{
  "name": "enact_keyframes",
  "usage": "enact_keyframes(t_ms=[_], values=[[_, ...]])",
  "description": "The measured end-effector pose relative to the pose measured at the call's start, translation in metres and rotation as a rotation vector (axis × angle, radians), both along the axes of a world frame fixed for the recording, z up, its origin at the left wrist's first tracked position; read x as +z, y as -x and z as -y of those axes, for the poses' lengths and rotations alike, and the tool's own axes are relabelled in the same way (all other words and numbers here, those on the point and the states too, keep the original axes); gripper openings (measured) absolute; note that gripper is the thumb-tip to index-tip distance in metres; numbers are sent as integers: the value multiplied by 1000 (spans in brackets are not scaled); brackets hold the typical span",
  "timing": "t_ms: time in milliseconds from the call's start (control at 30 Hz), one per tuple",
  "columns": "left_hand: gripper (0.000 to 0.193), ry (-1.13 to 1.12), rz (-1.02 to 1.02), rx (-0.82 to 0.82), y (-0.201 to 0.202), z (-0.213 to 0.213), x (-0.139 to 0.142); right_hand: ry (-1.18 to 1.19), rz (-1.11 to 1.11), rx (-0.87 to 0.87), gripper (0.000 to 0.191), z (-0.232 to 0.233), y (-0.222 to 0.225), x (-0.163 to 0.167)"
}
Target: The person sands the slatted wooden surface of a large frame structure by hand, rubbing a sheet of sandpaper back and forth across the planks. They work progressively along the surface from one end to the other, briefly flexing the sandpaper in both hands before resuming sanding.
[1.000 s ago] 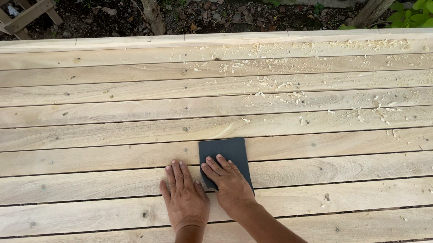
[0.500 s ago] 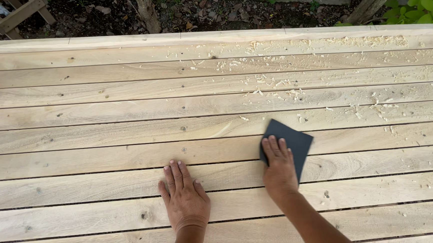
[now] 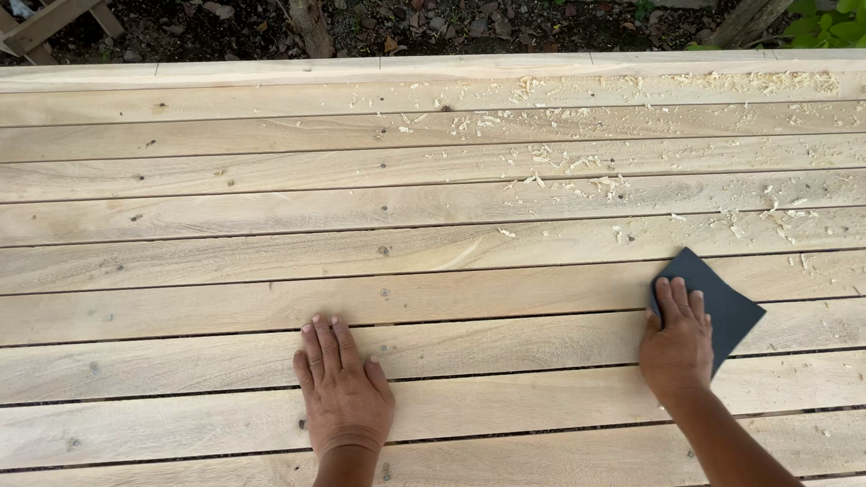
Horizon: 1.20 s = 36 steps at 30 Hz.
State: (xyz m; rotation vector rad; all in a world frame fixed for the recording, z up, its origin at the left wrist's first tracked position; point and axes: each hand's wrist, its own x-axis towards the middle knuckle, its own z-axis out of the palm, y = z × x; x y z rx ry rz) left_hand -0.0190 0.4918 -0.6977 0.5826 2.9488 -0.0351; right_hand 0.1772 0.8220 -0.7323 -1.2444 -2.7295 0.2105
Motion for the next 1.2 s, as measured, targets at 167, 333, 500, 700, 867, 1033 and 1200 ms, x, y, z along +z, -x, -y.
enact_keyframes(t_ms=[167, 333, 500, 700, 867, 1033, 1200], values=[[70, -74, -69, -36, 1, -1, -1, 51, 248, 382, 71, 148, 115, -9], [66, -151, -47, -34, 3, 1, -1, 235, 222, 673, 65, 212, 158, 8], [67, -135, -51, -39, 2, 2, -4, 18, 119, 292, 66, 96, 67, 34], [66, -145, -18, -25, 2, 1, -4, 33, 170, 294, 68, 133, 82, 4], [65, -147, -8, -44, 2, 1, -1, 137, 275, 584, 70, 192, 175, 15], [65, -162, -13, -39, 2, 2, 5, 163, 188, 685, 78, 212, 134, 38], [63, -174, 37, -38, 3, 1, 9, 286, 209, 705, 83, 225, 111, 28]])
